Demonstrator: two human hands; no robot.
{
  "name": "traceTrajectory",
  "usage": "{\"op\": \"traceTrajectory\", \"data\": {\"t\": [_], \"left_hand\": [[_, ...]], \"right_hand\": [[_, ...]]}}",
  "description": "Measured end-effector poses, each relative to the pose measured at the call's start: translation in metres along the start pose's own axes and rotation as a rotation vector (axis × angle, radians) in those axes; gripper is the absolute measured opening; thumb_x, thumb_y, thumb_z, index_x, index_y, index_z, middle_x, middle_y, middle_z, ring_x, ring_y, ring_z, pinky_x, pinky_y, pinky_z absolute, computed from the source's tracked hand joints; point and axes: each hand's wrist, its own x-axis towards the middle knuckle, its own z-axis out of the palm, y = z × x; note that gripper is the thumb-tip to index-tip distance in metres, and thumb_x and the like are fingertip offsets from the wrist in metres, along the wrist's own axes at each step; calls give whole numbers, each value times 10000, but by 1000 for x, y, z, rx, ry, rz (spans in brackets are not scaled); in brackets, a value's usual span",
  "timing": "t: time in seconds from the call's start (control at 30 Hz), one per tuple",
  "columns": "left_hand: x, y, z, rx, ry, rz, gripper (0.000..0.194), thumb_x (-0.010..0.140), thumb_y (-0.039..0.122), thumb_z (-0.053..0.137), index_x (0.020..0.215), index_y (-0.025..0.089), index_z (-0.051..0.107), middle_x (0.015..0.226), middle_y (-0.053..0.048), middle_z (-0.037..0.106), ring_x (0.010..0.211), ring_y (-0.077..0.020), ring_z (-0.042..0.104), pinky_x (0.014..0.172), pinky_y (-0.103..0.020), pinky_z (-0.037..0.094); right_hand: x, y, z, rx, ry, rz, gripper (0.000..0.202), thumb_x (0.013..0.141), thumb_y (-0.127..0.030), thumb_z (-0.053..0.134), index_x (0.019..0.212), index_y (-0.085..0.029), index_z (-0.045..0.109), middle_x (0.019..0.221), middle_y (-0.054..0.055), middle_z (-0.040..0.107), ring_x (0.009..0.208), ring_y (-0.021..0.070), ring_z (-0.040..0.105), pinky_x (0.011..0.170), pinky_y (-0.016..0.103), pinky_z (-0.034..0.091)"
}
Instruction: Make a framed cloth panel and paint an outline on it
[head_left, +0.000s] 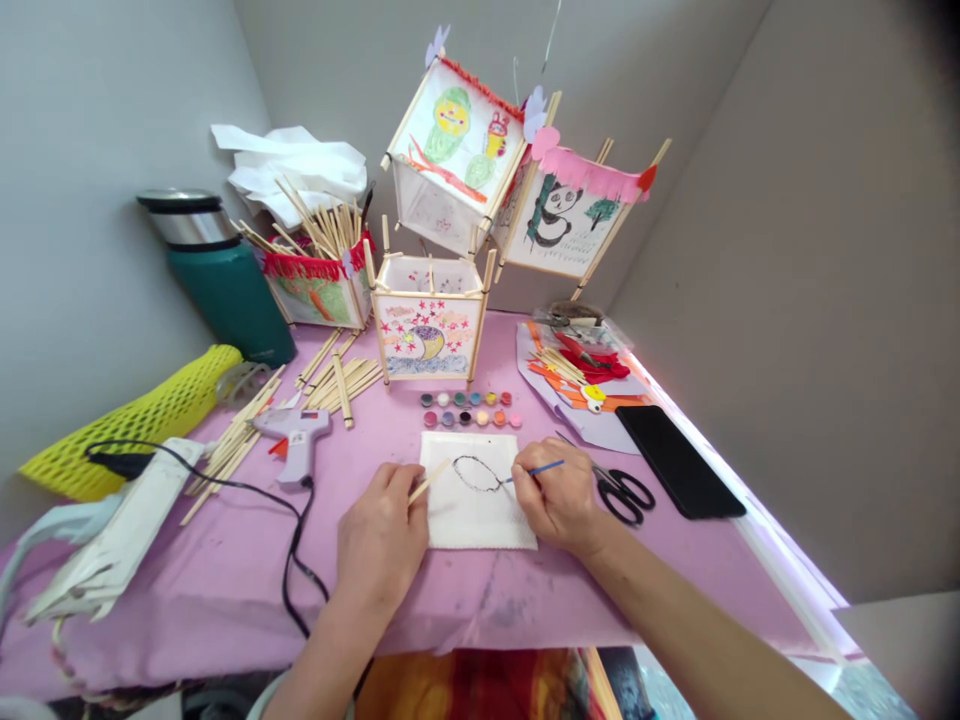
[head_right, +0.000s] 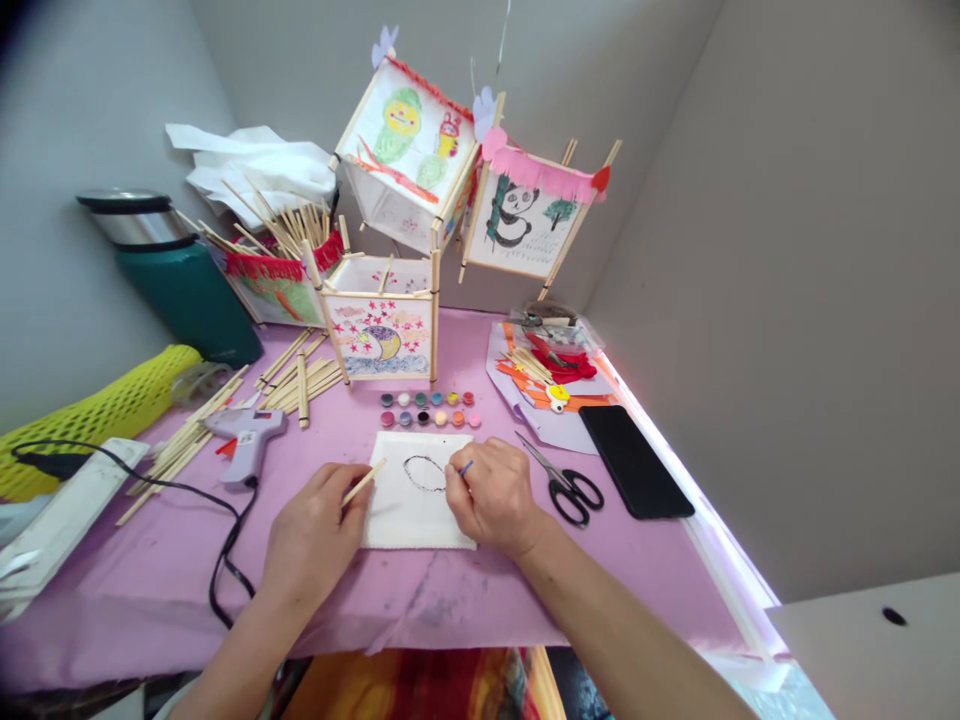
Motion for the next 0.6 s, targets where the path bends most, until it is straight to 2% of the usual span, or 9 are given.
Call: {"op": "traceTrajectory", "data": {"t": [0.6], "left_hand": [[-1,1,-2,0,-10,-10,239,894,248,407,1039,229,595,1051,-15,634,889,-197,617,720,-304,436]], "right_hand": [[0,-1,-1,38,8,-5,163,792,-86,455,688,-210,439,551,-16,482,499,130,386,531,286,320]]}}
